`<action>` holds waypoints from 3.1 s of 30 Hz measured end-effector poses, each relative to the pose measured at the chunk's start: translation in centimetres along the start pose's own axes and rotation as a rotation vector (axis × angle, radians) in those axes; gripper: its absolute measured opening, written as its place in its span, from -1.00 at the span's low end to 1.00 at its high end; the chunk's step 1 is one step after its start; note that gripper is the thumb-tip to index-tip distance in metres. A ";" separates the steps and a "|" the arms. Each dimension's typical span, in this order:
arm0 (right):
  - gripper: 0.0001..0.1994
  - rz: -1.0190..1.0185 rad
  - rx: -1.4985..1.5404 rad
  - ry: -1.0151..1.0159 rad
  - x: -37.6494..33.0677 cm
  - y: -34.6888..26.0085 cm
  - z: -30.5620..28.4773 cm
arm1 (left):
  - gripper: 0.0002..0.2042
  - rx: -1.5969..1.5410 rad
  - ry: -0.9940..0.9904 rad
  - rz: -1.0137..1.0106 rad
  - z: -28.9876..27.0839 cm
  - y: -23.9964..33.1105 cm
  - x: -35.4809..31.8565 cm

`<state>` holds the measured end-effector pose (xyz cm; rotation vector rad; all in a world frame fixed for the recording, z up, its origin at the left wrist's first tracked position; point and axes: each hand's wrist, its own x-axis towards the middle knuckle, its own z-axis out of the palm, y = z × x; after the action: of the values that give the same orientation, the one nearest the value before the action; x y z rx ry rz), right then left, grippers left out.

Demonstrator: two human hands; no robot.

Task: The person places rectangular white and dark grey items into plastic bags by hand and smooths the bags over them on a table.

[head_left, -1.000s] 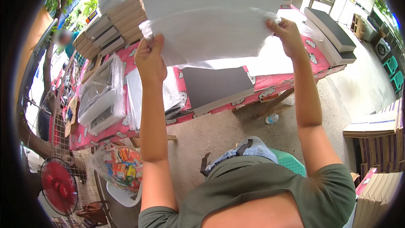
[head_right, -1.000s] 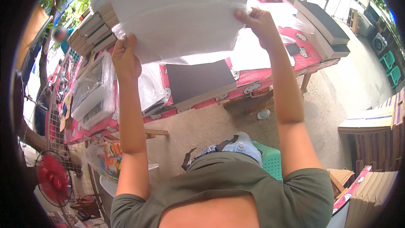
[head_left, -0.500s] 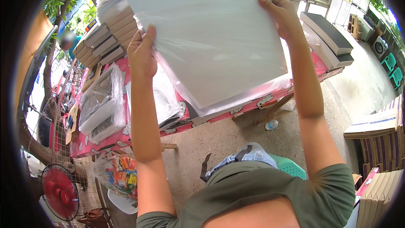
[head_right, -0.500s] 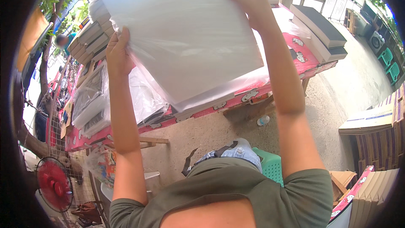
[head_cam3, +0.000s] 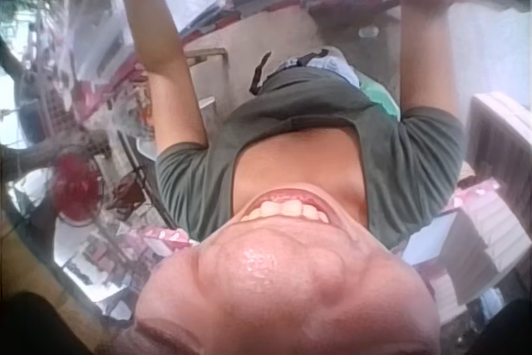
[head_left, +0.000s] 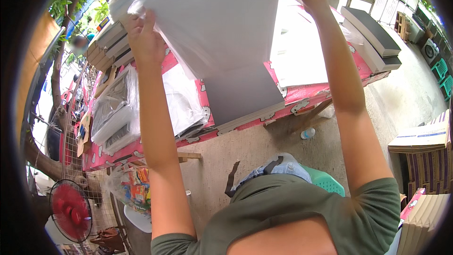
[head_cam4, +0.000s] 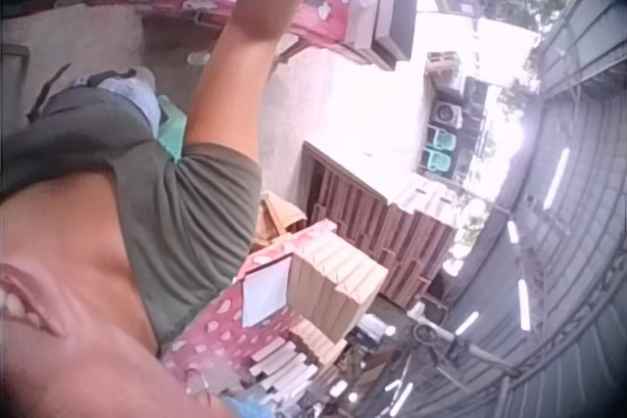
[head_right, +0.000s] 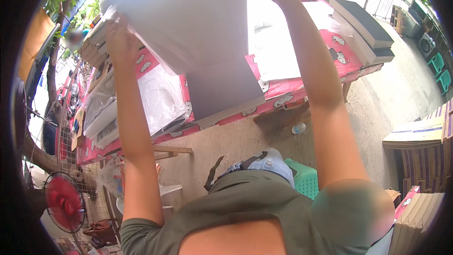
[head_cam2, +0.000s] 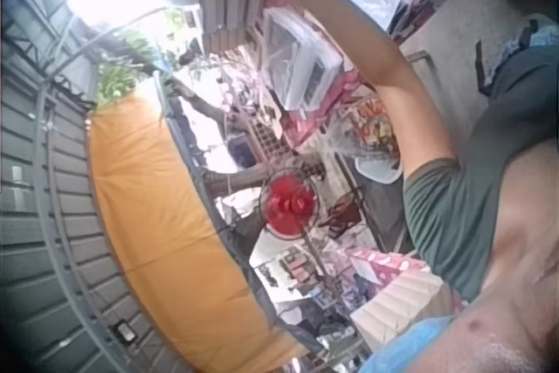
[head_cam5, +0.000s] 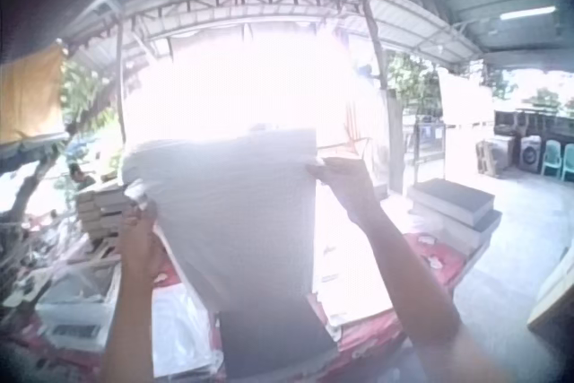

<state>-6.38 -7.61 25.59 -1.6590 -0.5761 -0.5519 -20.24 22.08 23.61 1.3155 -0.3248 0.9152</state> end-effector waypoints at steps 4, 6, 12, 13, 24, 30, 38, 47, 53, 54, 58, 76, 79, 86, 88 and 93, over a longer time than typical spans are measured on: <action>-0.84 -0.165 -0.115 0.018 -5.4 2.8 -0.5 | -0.70 0.547 0.262 0.163 -2.1 -1.9 -6.5; -0.83 -0.535 -0.490 -0.131 -11.6 4.6 -2.8 | -0.74 0.561 -0.075 0.345 -4.3 -4.5 -12.3; -0.72 0.574 0.345 -0.411 -29.4 12.2 -3.6 | -0.73 -0.338 0.274 -0.747 -8.6 -7.7 -31.6; -0.72 0.735 0.536 -0.346 -30.5 12.7 -3.7 | -0.70 -0.518 0.391 -0.878 -8.6 -7.9 -32.3; -0.60 0.924 0.068 -0.276 -33.1 10.1 -3.1 | -0.35 -0.023 0.247 -1.077 -6.6 -4.3 -32.7; -0.66 0.110 -0.377 -0.447 -35.5 7.6 -6.5 | -0.55 0.034 0.403 -0.960 -4.7 -3.1 -34.3; -0.47 0.693 -0.185 -0.560 -34.1 7.7 -8.5 | -0.70 0.210 0.838 -0.488 -2.8 -5.7 -34.6; -0.43 0.972 0.473 -0.779 -27.3 5.6 8.7 | -0.86 0.622 1.304 -0.319 -10.4 -6.8 -25.0; -0.42 0.885 0.598 -0.848 -26.9 9.5 24.2 | -0.78 1.083 1.264 -0.238 -22.4 -7.5 -22.3; -0.47 0.881 0.571 -0.870 -26.8 9.4 25.5 | -0.70 1.040 1.138 -0.325 -24.1 -7.4 -22.6; -0.73 0.941 0.488 -0.964 -25.1 9.9 26.4 | -0.59 1.703 0.715 -0.355 -21.3 -9.5 -23.9; -0.68 -0.032 -0.925 -0.547 -14.2 29.4 -1.3 | -0.67 0.699 0.596 -0.284 -3.1 -14.1 -21.6; -0.59 -0.073 -0.488 -0.653 -18.1 18.5 1.5 | -0.69 -0.174 0.196 -0.943 6.3 -14.1 -17.8; -0.51 -0.230 -0.195 -0.895 -18.3 9.4 -4.6 | -0.62 -0.540 0.129 -1.045 10.9 -20.0 -17.4; -0.65 0.040 0.025 -0.752 -16.4 9.5 -7.2 | -0.59 -0.708 0.082 -1.013 11.2 -18.5 -16.4; -0.54 0.021 -0.112 -0.279 -12.2 11.9 -5.6 | -0.53 -0.811 -0.091 -0.942 10.7 -16.8 -17.6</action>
<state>-8.23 -15.62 9.65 -1.8616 -0.7400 -0.3442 -15.98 5.73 3.06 0.6060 -0.0873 -0.1019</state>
